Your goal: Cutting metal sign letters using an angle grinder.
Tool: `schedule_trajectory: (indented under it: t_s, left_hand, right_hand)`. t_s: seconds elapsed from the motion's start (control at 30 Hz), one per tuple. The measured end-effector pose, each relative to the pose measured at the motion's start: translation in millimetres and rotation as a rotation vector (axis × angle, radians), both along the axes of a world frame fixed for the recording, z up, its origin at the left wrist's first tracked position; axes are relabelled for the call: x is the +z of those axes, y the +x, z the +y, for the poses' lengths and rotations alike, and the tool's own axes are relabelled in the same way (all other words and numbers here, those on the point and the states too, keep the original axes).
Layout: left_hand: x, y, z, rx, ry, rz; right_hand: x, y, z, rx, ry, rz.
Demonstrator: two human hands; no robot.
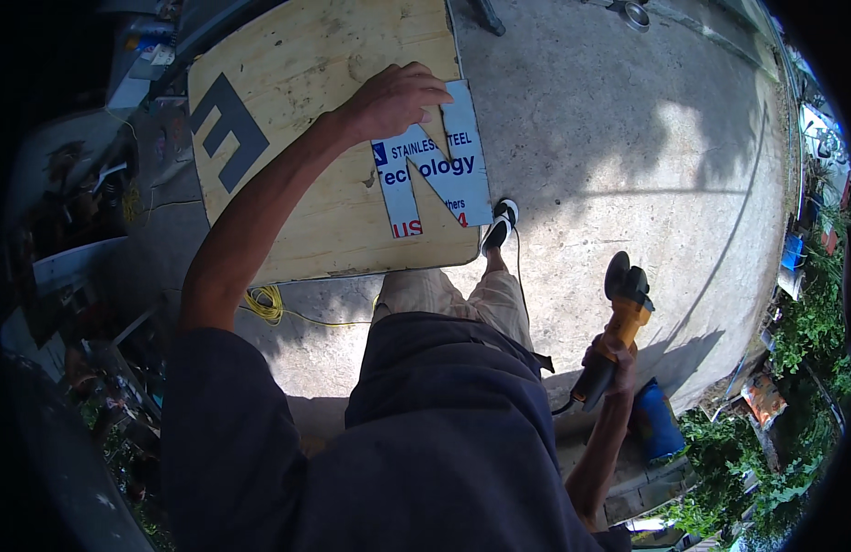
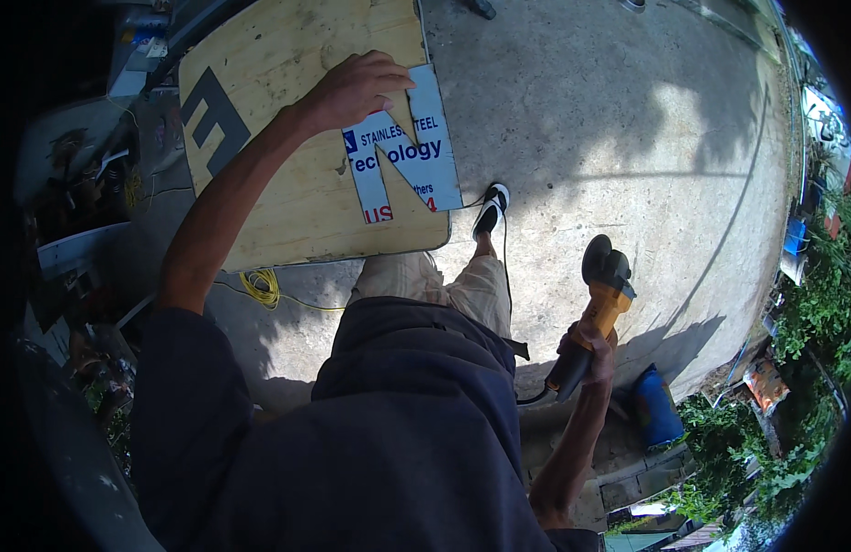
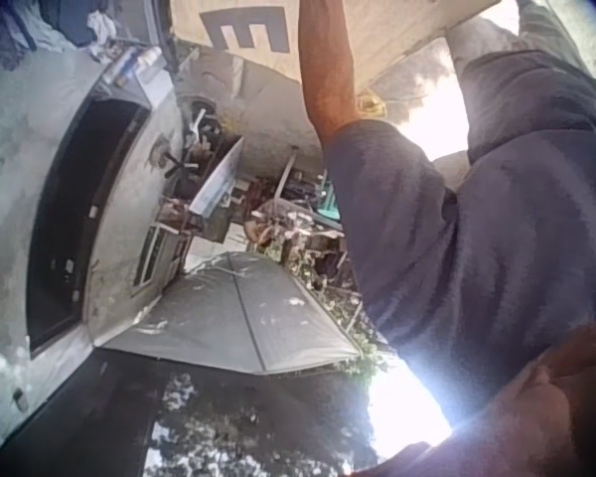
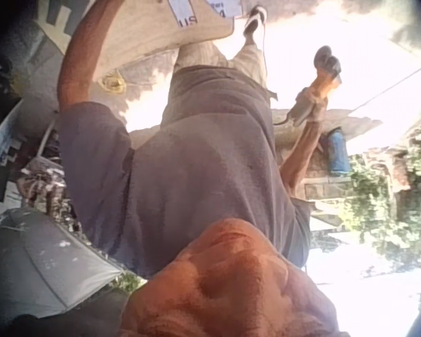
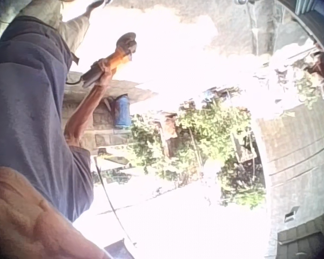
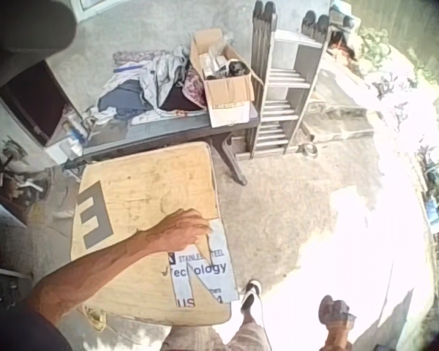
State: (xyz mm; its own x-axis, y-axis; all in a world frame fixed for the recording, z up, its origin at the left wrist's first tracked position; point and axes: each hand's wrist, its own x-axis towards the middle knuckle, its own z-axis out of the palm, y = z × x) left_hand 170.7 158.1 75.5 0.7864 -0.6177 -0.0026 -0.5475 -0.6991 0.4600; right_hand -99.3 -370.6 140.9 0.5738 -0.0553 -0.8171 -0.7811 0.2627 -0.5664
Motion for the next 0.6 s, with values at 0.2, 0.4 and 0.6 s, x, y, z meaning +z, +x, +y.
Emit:
schedule_trajectory:
  t_s: [0.2,0.4,0.6]
  left_hand:
    - [-24,10,-72,-0.339,0.015,-0.003]
    - [-26,41,-104,-0.405,0.125,0.318]
    - [-40,44,-112,-0.419,0.174,0.521]
  right_hand:
    - [4,-10,20,-0.066,0.026,-0.025]
    - [3,-11,22,-0.062,0.02,-0.027]
    - [7,-10,31,-0.089,0.03,-0.036]
